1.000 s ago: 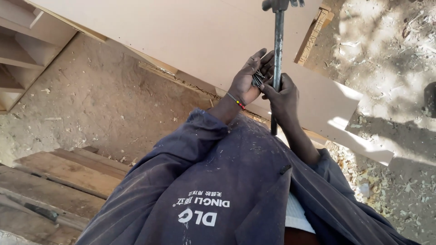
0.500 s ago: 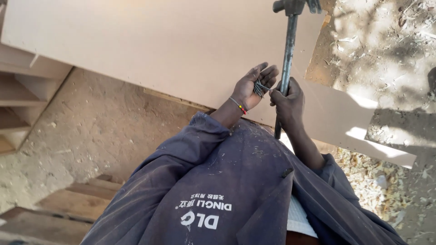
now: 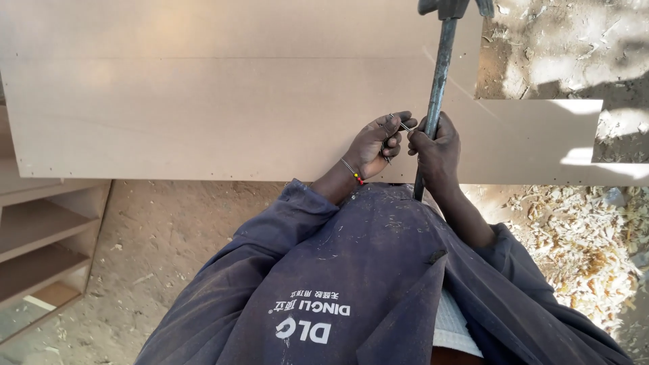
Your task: Hammering nails into a wooden board to assemble a piece of furniture
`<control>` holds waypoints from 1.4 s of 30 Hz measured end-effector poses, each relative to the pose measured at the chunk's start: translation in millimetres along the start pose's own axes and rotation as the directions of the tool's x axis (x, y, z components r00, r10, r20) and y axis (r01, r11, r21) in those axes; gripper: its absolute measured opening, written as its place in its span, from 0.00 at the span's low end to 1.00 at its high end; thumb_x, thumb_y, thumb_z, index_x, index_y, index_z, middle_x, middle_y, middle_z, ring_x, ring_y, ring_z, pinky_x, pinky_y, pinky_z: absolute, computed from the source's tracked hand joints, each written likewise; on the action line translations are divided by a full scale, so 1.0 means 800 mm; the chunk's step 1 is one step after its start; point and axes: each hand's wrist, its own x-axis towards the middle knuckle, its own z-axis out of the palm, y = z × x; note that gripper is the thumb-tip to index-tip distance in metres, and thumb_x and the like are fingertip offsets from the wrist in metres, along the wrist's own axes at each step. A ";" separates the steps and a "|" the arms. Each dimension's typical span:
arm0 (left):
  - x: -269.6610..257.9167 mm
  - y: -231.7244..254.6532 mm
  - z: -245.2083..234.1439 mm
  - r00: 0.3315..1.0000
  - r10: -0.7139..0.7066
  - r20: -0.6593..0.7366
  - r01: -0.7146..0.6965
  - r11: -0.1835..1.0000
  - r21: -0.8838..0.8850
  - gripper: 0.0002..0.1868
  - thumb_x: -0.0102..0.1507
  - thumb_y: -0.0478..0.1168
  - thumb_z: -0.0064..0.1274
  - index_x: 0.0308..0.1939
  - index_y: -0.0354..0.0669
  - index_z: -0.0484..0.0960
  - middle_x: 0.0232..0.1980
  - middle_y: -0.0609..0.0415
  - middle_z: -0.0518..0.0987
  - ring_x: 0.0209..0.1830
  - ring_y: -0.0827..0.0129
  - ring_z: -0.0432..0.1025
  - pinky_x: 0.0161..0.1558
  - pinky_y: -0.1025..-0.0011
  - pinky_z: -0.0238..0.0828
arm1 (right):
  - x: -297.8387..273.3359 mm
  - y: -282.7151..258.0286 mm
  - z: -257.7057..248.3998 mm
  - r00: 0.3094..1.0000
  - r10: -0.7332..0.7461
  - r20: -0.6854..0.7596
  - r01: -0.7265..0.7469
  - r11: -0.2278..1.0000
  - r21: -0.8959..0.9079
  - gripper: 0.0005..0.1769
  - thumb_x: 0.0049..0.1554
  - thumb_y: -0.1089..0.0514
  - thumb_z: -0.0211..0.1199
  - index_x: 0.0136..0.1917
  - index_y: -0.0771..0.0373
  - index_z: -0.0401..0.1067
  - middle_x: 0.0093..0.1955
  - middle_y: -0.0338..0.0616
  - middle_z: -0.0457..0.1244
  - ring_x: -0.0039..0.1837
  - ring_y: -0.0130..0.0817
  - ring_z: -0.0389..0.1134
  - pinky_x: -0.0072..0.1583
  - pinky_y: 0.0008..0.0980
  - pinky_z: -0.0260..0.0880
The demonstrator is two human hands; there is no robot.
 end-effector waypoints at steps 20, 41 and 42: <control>0.029 0.058 0.025 0.961 0.172 -0.216 -0.049 0.876 0.480 0.09 0.63 0.41 0.64 0.38 0.42 0.80 0.31 0.52 0.81 0.21 0.85 0.63 0.18 0.90 0.51 | 0.068 -0.004 -0.005 0.977 0.049 0.208 -0.025 0.993 -0.119 0.05 0.50 0.65 0.65 0.41 0.66 0.71 0.32 0.52 0.63 0.35 0.32 0.70 0.35 0.27 0.75; 0.148 0.181 -0.073 0.667 0.745 -0.025 -0.167 0.182 0.969 0.11 0.61 0.48 0.48 0.28 0.49 0.74 0.40 0.60 0.83 0.51 0.69 0.81 0.47 0.70 0.71 | 0.064 0.009 -0.056 0.961 0.056 0.271 0.122 0.794 -0.596 0.28 0.63 0.28 0.56 0.44 0.54 0.62 0.31 0.35 0.57 0.32 0.30 0.57 0.35 0.37 0.56; 0.148 0.180 -0.073 0.669 0.742 -0.033 -0.162 0.189 0.969 0.11 0.61 0.48 0.48 0.28 0.49 0.74 0.40 0.60 0.83 0.51 0.69 0.81 0.47 0.70 0.71 | 0.061 0.009 -0.054 0.960 0.064 0.271 0.116 0.792 -0.599 0.28 0.63 0.28 0.56 0.44 0.54 0.62 0.31 0.35 0.57 0.32 0.30 0.57 0.35 0.37 0.56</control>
